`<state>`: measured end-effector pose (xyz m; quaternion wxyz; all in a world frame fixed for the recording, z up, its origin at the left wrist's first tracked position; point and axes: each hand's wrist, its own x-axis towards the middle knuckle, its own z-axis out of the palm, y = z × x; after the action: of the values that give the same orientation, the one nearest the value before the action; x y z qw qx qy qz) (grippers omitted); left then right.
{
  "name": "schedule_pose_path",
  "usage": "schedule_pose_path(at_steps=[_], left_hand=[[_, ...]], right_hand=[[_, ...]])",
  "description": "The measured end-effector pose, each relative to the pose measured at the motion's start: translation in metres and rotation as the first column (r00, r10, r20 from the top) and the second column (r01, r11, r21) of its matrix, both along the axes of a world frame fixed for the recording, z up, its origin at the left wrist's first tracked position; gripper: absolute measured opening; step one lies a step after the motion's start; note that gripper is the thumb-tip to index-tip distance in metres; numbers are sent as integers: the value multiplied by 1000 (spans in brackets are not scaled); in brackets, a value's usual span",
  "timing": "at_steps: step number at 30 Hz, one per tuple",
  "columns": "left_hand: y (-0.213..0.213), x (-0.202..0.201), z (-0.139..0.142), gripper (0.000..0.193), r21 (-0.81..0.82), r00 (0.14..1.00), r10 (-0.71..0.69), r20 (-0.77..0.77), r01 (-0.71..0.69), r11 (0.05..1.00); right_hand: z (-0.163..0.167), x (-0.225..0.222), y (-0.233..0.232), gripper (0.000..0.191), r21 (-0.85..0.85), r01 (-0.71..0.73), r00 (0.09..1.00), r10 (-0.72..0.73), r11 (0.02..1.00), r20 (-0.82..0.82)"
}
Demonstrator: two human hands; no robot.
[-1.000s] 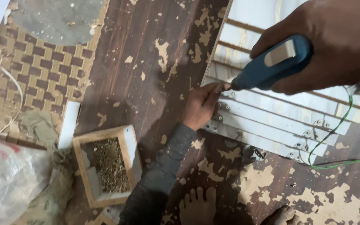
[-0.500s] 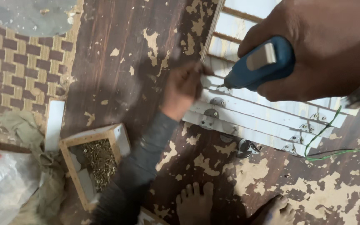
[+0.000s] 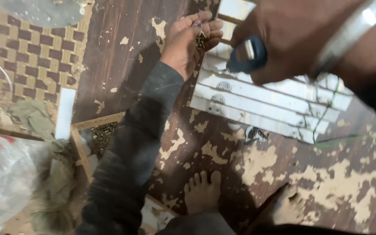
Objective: The person kneels on a worn workshop floor and uses a corded electric drill to drive screws, fastening metal hinges to the backs of white marble-finish boards. They take screws one at a time from a small wooden box beside them and work along each board.
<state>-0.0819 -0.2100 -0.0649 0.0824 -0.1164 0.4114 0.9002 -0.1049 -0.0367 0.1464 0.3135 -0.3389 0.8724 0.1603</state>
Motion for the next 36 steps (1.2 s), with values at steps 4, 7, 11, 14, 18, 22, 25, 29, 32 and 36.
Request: schedule_pose_path(at_steps=[4, 7, 11, 14, 18, 22, 25, 29, 32, 36], left_hand=[[19, 17, 11, 26, -13, 977, -3, -212, 0, 1000], [36, 42, 18, 36, -250, 998, 15, 65, 2, 968], [66, 68, 20, 45, -481, 970, 67, 232, 55, 875], [81, 89, 12, 32, -251, 982, -4, 187, 52, 967], [96, 101, 0, 26, 101, 992, -89, 92, 80, 992], [110, 112, -7, 24, 164, 986, -137, 94, 120, 979], [117, 114, -9, 24, 175, 985, -145, 89, 128, 976], [124, 119, -12, 31, 197, 992, -110, 60, 96, 976], [131, 122, -16, 37, 233, 994, -69, 87, 47, 971], [137, 130, -20, 37, 193, 987, -1, 161, -31, 981]], right_hand=[[7, 21, 17, 30, 203, -236, 955, 266, 950, -135], [4, 33, 57, 58, 13, -153, 975, 153, 988, -159], [-3, 53, 119, 61, -305, -33, 981, -27, 952, -190], [2, 75, 164, 70, -418, 165, 980, -196, 893, -32], [4, 117, 204, 66, -664, 327, 925, -372, 672, 80], [-9, 154, 229, 66, -597, 532, 811, -564, 600, 157], [-22, 171, 232, 64, -846, 295, 904, -417, 443, 97], [-34, 186, 225, 66, -839, 374, 854, -499, 396, 145], [-38, 195, 221, 69, -858, 342, 862, -492, 383, 124], [-44, 199, 217, 71, -861, 340, 854, -508, 378, 114]])
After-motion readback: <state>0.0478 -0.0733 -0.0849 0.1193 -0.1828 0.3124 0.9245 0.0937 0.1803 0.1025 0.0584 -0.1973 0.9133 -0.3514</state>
